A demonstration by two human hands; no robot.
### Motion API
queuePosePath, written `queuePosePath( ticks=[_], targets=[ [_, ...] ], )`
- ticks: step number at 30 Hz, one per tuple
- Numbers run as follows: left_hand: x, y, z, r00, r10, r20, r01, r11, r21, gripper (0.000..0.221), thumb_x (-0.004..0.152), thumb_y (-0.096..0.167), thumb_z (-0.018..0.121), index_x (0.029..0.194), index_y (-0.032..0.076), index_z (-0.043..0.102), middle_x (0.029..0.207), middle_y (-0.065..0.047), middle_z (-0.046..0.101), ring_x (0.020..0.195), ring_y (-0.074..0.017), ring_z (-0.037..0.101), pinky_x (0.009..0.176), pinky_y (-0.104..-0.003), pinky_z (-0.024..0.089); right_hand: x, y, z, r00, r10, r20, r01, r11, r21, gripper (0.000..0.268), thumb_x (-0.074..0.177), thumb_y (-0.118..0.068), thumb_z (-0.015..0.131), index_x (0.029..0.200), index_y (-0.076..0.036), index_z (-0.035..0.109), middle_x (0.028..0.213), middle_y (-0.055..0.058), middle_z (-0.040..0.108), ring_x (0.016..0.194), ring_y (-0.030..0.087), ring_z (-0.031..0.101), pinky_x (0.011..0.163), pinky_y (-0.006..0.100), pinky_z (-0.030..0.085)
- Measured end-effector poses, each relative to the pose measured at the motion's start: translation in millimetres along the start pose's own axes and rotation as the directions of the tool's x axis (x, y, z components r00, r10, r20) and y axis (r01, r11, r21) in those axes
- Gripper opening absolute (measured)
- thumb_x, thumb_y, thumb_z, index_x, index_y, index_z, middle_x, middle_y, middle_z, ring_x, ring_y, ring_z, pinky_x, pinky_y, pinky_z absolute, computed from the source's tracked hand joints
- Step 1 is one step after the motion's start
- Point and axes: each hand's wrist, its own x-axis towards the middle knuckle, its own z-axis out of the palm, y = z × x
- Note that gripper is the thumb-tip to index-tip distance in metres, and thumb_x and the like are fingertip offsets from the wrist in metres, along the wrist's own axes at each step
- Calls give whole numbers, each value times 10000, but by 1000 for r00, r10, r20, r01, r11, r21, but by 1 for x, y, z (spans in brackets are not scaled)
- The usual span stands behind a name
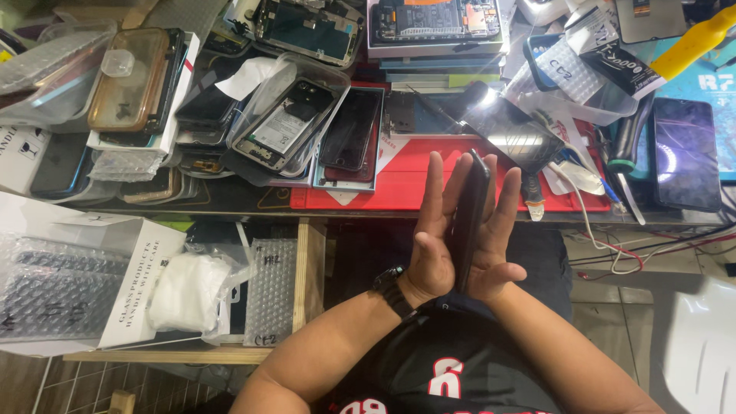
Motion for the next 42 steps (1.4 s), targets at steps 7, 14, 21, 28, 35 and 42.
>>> queuePosePath(
  ticks=[7, 14, 21, 28, 35, 42],
  targets=[
    [-2, -4, -8, 999, 8, -42, -2, 992, 129, 1004, 998, 777, 338, 1698, 146, -12, 1763, -114, 202, 1600, -268, 222, 1316, -446, 236, -3, 4, -5, 999, 38, 15, -36, 989, -144, 1084, 934, -875, 253, 1658, -179, -155, 1801, 141, -24, 1671, 323, 52, 1377, 523, 103],
    [-4, -9, -16, 994, 43, -98, -16, 965, 263, 1040, 989, 818, 286, 1653, 20, 231, 1742, -169, 259, 1650, -322, 248, 1380, -484, 232, 1, 5, -3, 999, 37, 32, -28, 970, -240, 1146, 875, -923, 205, 1670, -167, -127, 1793, 215, 11, 1649, 377, 98, 1360, 532, 122],
    [-3, -4, -15, 995, 8, -103, 24, 953, 302, 1025, 1012, 807, 218, 1641, 0, 275, 1736, -170, 281, 1638, -327, 269, 1363, -476, 246, 1, 2, -3, 997, 65, 44, -50, 960, -275, 1136, 888, -917, 191, 1665, -136, -88, 1792, 221, -30, 1703, 392, 19, 1406, 554, 98],
    [2, 8, -7, 993, 20, -113, 31, 905, 424, 758, 1142, 539, 226, 1643, -27, 293, 1730, -175, 319, 1644, -288, 279, 1375, -410, 216, 11, -2, 0, 998, 14, 62, 2, 970, -245, 814, 1121, -568, 270, 1667, -27, 1, 1776, 215, -22, 1674, 356, -3, 1385, 498, 40],
    [3, 9, -9, 994, 31, -105, 25, 869, 494, 636, 1131, 362, 261, 1645, -11, 277, 1725, -161, 325, 1627, -278, 317, 1352, -389, 267, 13, -10, 1, 997, 53, 52, -37, 965, -260, 684, 1121, -252, 357, 1663, 29, 48, 1779, 220, 20, 1688, 350, 27, 1395, 463, 63],
    [2, 8, -10, 996, 12, -84, 24, 909, 416, 573, 1155, 253, 363, 1658, 3, 252, 1748, -141, 283, 1643, -245, 277, 1372, -378, 241, 16, -15, -3, 996, 4, 90, 40, 875, -482, 576, 1108, -149, 362, 1635, 39, 227, 1765, 224, 97, 1678, 358, 75, 1384, 464, 118]
  ],
)
